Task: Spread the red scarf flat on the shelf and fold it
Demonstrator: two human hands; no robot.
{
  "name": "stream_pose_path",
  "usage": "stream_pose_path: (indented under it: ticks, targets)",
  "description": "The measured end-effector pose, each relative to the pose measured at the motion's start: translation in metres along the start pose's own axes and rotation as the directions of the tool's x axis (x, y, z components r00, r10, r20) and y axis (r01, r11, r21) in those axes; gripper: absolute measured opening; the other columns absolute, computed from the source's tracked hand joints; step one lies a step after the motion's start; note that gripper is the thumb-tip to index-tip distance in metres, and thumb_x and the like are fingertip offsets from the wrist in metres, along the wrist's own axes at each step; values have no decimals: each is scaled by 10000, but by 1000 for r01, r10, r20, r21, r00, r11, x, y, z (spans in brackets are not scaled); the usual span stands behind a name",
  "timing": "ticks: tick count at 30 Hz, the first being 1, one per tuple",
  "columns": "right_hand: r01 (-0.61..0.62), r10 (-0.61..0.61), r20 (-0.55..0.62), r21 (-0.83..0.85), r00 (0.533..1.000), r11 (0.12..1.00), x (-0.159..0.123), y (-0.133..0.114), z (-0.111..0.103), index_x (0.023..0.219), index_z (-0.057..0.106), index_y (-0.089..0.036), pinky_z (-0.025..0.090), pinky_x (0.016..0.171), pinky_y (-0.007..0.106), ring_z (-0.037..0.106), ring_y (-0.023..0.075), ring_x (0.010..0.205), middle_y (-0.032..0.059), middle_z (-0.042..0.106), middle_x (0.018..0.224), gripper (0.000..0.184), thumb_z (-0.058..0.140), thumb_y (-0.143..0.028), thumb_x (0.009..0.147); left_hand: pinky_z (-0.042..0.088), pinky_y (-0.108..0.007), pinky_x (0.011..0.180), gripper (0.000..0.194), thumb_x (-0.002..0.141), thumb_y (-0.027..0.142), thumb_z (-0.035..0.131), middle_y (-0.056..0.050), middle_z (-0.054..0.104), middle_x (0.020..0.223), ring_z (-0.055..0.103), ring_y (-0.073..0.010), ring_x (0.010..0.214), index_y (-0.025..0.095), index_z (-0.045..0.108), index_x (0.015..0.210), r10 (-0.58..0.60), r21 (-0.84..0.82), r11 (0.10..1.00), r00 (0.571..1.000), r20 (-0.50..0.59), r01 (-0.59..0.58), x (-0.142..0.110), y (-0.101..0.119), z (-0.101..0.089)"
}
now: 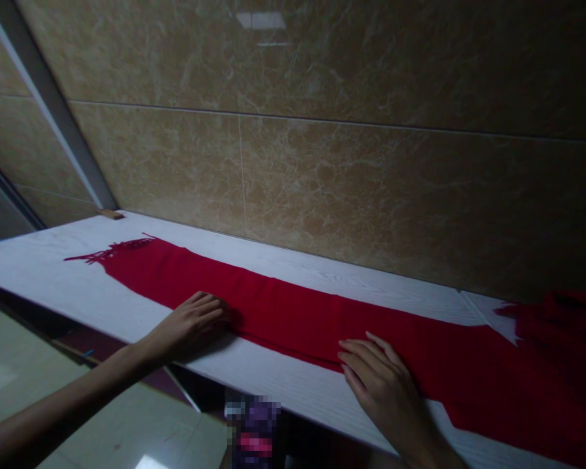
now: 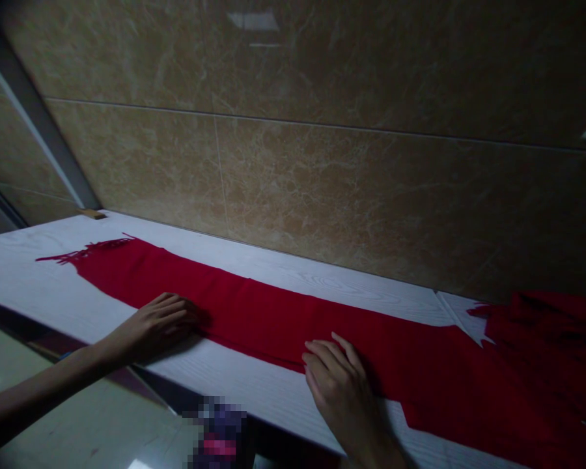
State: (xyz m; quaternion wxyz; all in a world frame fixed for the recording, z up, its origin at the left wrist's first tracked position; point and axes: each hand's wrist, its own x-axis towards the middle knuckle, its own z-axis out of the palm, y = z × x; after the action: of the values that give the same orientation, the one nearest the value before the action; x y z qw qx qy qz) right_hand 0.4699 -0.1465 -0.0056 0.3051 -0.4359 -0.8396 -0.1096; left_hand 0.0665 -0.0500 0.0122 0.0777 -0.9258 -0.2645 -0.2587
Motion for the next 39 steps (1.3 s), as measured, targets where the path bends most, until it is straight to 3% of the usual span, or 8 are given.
stream_pose_path:
  ticks: [4, 14, 18, 21, 25, 30, 33, 39]
  targets:
    - [38, -37, -43, 7, 998, 999, 3, -1, -1, 983, 658, -219, 422, 983, 418, 643, 199, 834, 0, 711, 909, 257, 509, -10, 967, 487, -270, 817, 283, 1112, 209, 437, -51, 748, 978, 665, -161, 862, 197, 720, 1115, 60, -2, 998, 998, -31, -60, 0, -1, 1]
    - [63, -76, 84, 151, 994, 987, 3, 9, -4, 940, 649, -224, 420, 813, 369, 586, 206, 834, 5, 647, 896, 304, 542, 54, 873, 548, -275, 855, 290, 1113, 220, 456, -78, 766, 1024, 688, -175, 907, 188, 733, 1193, 108, -57, 993, 990, 93, -103, 3, -5, -9]
    - [-19, -27, 175, 257, 984, 966, 0, 7, -16, 976, 680, -239, 431, 816, 366, 609, 207, 882, 0, 673, 929, 279, 586, 13, 901, 544, -275, 856, 252, 1079, 230, 504, -71, 769, 1062, 695, -179, 932, 212, 744, 1155, 72, -138, 989, 988, 136, -53, 7, -1, -13]
    - [-107, 29, 239, 319, 970, 942, 3, 15, -32, 941, 677, -250, 450, 824, 357, 624, 195, 879, -7, 686, 915, 140, 613, -137, 992, 526, -279, 771, 300, 1065, 311, 500, -56, 737, 889, 663, -177, 801, 208, 754, 942, -41, -170, 982, 977, 211, 78, 14, -2, -24]
    - [-232, 198, 149, 259, 969, 938, 21, 63, -45, 916, 682, -257, 473, 877, 374, 657, 205, 893, 21, 715, 938, 264, 494, -343, 1079, 485, -282, 680, 492, 1070, 485, 414, -53, 652, 753, 614, -182, 705, 188, 681, 784, -297, -120, 939, 937, 183, 321, 41, -31, -32]
    - [-395, 377, 148, 114, 914, 912, 44, 131, -25, 973, 690, -231, 516, 914, 401, 702, 260, 1001, 121, 749, 1041, 393, 344, -412, 1016, 541, -328, 871, 422, 970, 488, 449, -115, 744, 1093, 700, -248, 977, 189, 737, 1050, -496, -73, 845, 827, 264, 530, 75, -94, 0]
    - [-425, 414, 155, 43, 897, 904, 46, 146, -8, 865, 668, -247, 517, 848, 410, 712, 284, 930, 124, 759, 959, 384, 352, -429, 986, 544, -334, 887, 447, 949, 496, 417, -120, 752, 1095, 710, -260, 983, 196, 745, 995, -590, -3, 790, 761, 269, 613, 80, -120, 20]
    - [-483, 483, 165, -45, 860, 875, 39, 149, 7, 649, 536, -281, 446, 685, 353, 648, 252, 667, 76, 693, 683, 470, 330, -502, 1009, 511, -378, 796, 405, 931, 500, 384, -117, 679, 855, 665, -276, 806, 220, 578, 713, -650, 115, 758, 725, 230, 642, 77, -139, 28]
